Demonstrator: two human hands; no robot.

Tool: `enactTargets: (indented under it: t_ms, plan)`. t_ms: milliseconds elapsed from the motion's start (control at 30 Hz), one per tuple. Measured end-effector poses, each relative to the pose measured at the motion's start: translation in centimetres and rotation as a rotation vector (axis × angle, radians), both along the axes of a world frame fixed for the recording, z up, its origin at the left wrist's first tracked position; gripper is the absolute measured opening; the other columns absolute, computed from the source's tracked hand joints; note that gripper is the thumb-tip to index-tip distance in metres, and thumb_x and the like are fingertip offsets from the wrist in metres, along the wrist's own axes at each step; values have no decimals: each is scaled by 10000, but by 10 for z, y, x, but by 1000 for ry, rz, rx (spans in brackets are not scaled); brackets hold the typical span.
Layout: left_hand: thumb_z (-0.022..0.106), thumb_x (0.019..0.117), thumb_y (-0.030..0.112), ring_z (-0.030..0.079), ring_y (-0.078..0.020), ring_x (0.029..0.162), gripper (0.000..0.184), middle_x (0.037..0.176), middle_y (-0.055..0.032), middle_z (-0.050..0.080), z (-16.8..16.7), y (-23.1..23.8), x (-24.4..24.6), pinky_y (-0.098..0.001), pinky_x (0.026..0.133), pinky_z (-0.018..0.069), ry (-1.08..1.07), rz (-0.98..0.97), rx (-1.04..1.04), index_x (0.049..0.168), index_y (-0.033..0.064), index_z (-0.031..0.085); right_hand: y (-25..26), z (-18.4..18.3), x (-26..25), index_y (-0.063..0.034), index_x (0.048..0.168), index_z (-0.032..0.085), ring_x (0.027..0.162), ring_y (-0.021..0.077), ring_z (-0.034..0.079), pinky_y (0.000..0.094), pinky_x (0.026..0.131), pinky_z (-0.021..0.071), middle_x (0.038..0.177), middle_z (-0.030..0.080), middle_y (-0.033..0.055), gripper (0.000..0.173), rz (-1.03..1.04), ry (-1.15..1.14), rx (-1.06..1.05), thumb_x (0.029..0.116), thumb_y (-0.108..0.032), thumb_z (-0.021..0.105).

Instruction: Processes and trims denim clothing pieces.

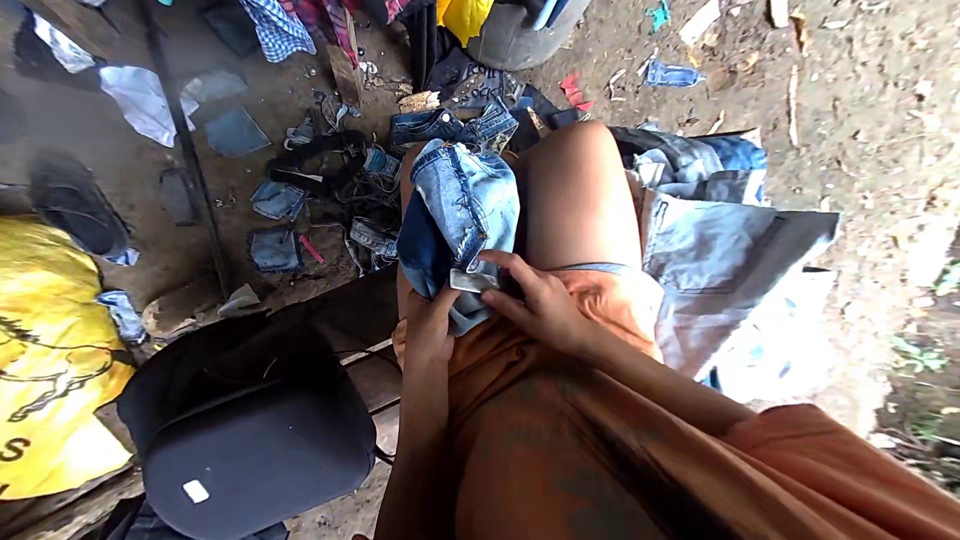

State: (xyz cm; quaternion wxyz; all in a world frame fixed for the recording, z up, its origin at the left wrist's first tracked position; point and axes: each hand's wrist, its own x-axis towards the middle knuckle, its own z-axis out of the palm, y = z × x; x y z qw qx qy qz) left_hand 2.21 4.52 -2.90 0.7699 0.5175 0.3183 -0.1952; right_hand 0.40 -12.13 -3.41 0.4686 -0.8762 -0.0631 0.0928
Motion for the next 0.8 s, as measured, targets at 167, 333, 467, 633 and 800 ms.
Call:
enactTargets:
  t_ms: [167,333,467,633,800]
  plan:
    - [494,945,-77,714,-92,772,204,842,-10,718,-3,-10,-10,-286,747,617,-74,106,-46,1076,48,587,15,4,9,-66,1341,603,694,236,669,446,577,549,879,697,94,472,-69,-97,-53,975,-361,643]
    - [535,903,-95,722,-107,801,219,865,-29,729,-6,-7,-15,-307,776,622,-113,110,-66,1073,26,598,10,-1,0,-117,1290,658,740,245,691,443,589,561,937,705,98,396,-50,-141,-67,995,-378,630]
    - [553,893,-70,708,-72,776,206,836,16,720,-10,-15,-16,-279,750,611,-169,42,6,1046,53,616,13,-3,4,-99,1211,705,752,224,682,443,605,561,957,692,102,321,-81,-76,28,1004,-328,619]
    - [631,908,-9,715,-115,828,219,901,-43,728,-12,-10,-14,-314,794,613,-186,-3,-9,1125,14,622,1,7,30,-149,953,644,550,-20,452,154,504,362,681,557,-79,198,-149,531,655,1049,-241,498]
    - [631,901,-8,718,-114,821,222,898,-28,734,-8,-7,-12,-313,785,615,-149,38,-26,1115,50,635,-14,11,45,-203,1012,547,440,-26,390,113,393,303,685,553,-55,250,-67,978,940,1085,-389,396]
